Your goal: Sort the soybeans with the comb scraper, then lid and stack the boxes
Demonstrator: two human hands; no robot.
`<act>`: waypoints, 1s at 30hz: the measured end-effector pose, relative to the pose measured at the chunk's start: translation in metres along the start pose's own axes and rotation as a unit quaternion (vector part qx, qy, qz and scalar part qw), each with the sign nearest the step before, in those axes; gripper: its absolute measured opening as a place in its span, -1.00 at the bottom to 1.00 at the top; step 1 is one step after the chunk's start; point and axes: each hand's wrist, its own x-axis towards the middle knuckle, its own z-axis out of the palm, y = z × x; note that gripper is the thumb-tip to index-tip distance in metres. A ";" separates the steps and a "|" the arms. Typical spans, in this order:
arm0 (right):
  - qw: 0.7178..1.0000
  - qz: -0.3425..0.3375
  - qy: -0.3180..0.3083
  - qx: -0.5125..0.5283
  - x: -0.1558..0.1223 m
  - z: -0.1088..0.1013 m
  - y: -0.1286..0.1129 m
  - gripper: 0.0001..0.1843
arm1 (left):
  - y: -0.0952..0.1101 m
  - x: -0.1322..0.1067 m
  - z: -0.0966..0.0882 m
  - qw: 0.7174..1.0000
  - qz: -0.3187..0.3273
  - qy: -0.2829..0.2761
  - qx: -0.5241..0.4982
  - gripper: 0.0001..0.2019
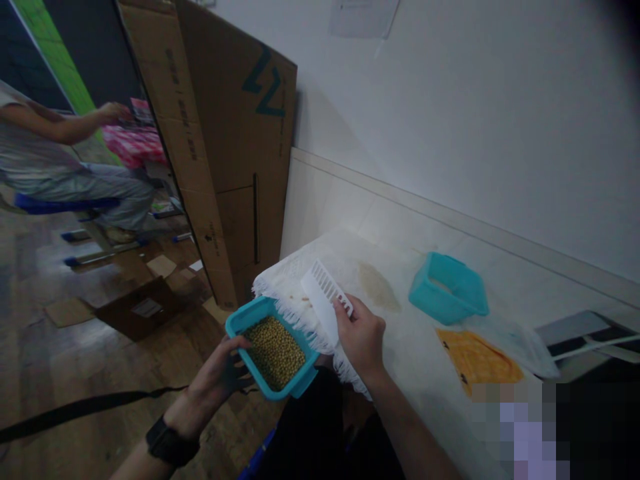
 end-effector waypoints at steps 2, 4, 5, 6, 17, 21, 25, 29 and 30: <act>1.000 -0.002 0.002 -0.003 0.000 0.002 0.000 -0.59 | 0.000 0.000 -0.001 1.000 0.005 -0.011 -0.004 -0.43; 1.000 -0.009 0.002 -0.002 -0.001 0.002 -0.001 -0.58 | 0.000 0.000 -0.002 1.000 0.007 -0.017 -0.002 -0.43; 1.000 -0.014 -0.002 -0.001 -0.001 0.003 -0.002 -0.58 | 0.000 0.000 -0.002 1.000 0.008 -0.018 -0.001 -0.42; 1.000 -0.022 -0.008 -0.001 -0.002 0.003 -0.003 -0.59 | 0.000 0.000 -0.002 1.000 0.009 -0.019 0.000 -0.41; 0.981 -0.181 -0.066 0.000 -0.018 0.012 -0.017 -0.64 | 0.000 0.005 -0.007 1.000 0.020 -0.013 0.010 -0.46; 0.980 -0.177 -0.093 0.022 -0.031 0.007 -0.023 -0.68 | -0.002 0.006 -0.006 1.000 0.018 -0.012 0.004 -0.45; 0.993 -0.105 -0.042 0.039 -0.034 -0.006 -0.017 -0.69 | 0.000 0.004 -0.007 1.000 0.008 -0.002 0.015 -0.48; 0.996 0.023 0.022 0.079 -0.014 -0.007 0.006 -0.61 | 0.000 -0.002 -0.013 0.999 0.002 0.029 0.029 -0.54; 0.993 0.049 0.030 0.099 -0.007 -0.003 0.014 -0.59 | 0.000 -0.004 -0.015 0.999 0.004 0.037 0.032 -0.55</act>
